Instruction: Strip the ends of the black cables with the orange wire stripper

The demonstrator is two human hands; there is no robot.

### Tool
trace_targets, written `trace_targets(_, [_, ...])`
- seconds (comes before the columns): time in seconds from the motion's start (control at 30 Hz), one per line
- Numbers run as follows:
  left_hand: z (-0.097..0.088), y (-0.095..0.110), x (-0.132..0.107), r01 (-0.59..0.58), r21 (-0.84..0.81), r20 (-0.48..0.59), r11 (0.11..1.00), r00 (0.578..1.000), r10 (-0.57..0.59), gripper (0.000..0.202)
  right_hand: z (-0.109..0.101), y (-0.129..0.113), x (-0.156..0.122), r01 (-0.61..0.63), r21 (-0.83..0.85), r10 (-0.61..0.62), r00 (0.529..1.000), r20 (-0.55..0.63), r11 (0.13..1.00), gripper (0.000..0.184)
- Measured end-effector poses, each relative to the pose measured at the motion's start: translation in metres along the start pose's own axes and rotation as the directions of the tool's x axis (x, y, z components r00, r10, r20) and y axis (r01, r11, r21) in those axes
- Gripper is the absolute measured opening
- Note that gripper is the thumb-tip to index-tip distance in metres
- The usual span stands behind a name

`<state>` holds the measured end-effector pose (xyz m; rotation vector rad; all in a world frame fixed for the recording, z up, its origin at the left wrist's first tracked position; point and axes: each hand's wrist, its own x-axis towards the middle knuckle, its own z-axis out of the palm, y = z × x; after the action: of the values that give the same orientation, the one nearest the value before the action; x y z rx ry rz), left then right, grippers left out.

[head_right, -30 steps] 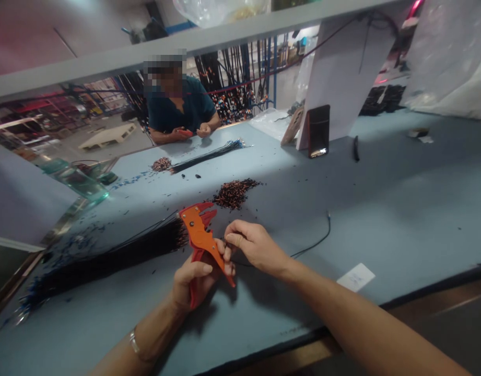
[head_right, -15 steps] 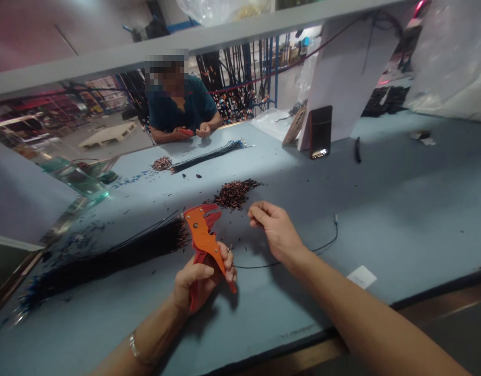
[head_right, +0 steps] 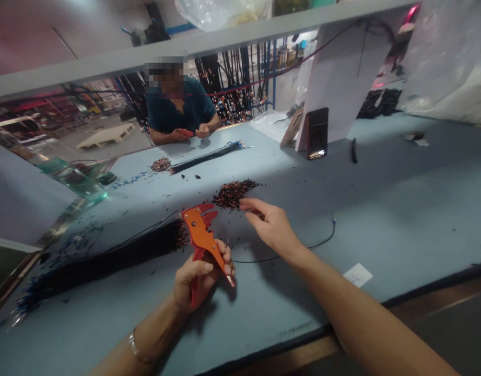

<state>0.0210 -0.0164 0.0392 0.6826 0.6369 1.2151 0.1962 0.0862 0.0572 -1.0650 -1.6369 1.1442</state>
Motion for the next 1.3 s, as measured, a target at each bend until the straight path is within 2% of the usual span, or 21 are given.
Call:
trace_targets(0.1, [0.001, 0.000, 0.000, 0.000, 0.000, -0.016, 1.000, 1.000, 0.000, 0.030, -0.002, 0.000, 0.000, 0.030, -0.122, -0.034, 0.999, -0.036, 0.992, 0.033])
trace_targets(0.23, [0.001, 0.000, -0.001, -0.006, -0.001, -0.037, 1.000, 0.999, 0.006, 0.030, -0.002, -0.001, -0.001, 0.036, -0.133, -0.042, 0.998, -0.046, 0.990, 0.028])
trace_targets(0.3, [0.001, 0.001, -0.001, -0.013, -0.002, -0.050, 1.000, 0.999, 0.013, 0.031, -0.002, -0.003, -0.002, 0.048, -0.159, -0.048, 0.999, 0.006, 0.986, 0.023])
trace_targets(0.37, [0.001, 0.002, -0.001, -0.031, 0.004, -0.064, 0.999, 0.997, 0.032, 0.031, -0.001, -0.007, -0.005, 0.079, -0.199, -0.054, 0.990, 0.127, 0.977, 0.021])
trace_targets(0.43, [0.002, 0.004, 0.000, -0.062, 0.023, -0.081, 0.998, 0.995, 0.063, 0.031, -0.001, -0.012, -0.008, 0.118, -0.215, -0.046, 0.948, 0.316, 0.969, 0.022])
trace_targets(0.5, [0.003, 0.005, 0.000, -0.091, 0.045, -0.096, 0.995, 0.991, 0.095, 0.033, 0.000, -0.016, -0.012, 0.114, -0.157, -0.017, 0.858, 0.513, 0.981, 0.023])
trace_targets(0.57, [0.005, 0.006, 0.000, -0.112, 0.064, -0.102, 0.992, 0.988, 0.118, 0.036, 0.001, -0.018, -0.014, 0.043, -0.076, 0.013, 0.785, 0.619, 0.996, 0.020])
trace_targets(0.63, [0.006, 0.006, 0.000, -0.119, 0.080, -0.097, 0.990, 0.987, 0.127, 0.039, 0.002, -0.018, -0.015, 0.018, -0.077, 0.032, 0.796, 0.605, 0.997, 0.018])
trace_targets(0.73, [0.006, 0.005, 0.000, -0.119, 0.083, -0.101, 0.989, 0.987, 0.127, 0.042, 0.001, -0.019, -0.014, 0.114, -0.189, -0.004, 0.866, 0.500, 0.975, 0.018])
trace_targets(0.93, [0.002, 0.006, 0.001, -0.103, 0.057, -0.123, 0.993, 0.986, 0.109, 0.047, -0.010, -0.017, -0.007, 0.261, -0.298, -0.094, 0.874, 0.476, 0.918, 0.017])
trace_targets(1.1, [0.000, 0.007, 0.002, -0.107, 0.039, -0.192, 0.994, 0.975, 0.112, 0.044, -0.017, -0.014, -0.004, 0.257, -0.398, -0.149, 0.948, 0.283, 0.881, 0.019])
trace_targets(1.17, [0.000, 0.007, 0.002, -0.113, 0.034, -0.190, 0.993, 0.975, 0.118, 0.040, -0.015, -0.015, -0.006, 0.274, -0.368, -0.198, 0.953, 0.230, 0.889, 0.021])
trace_targets(1.3, [0.001, 0.005, 0.000, -0.095, 0.058, -0.129, 0.994, 0.986, 0.102, 0.040, -0.003, -0.017, -0.014, 0.381, -0.285, -0.320, 0.917, 0.237, 0.880, 0.020])
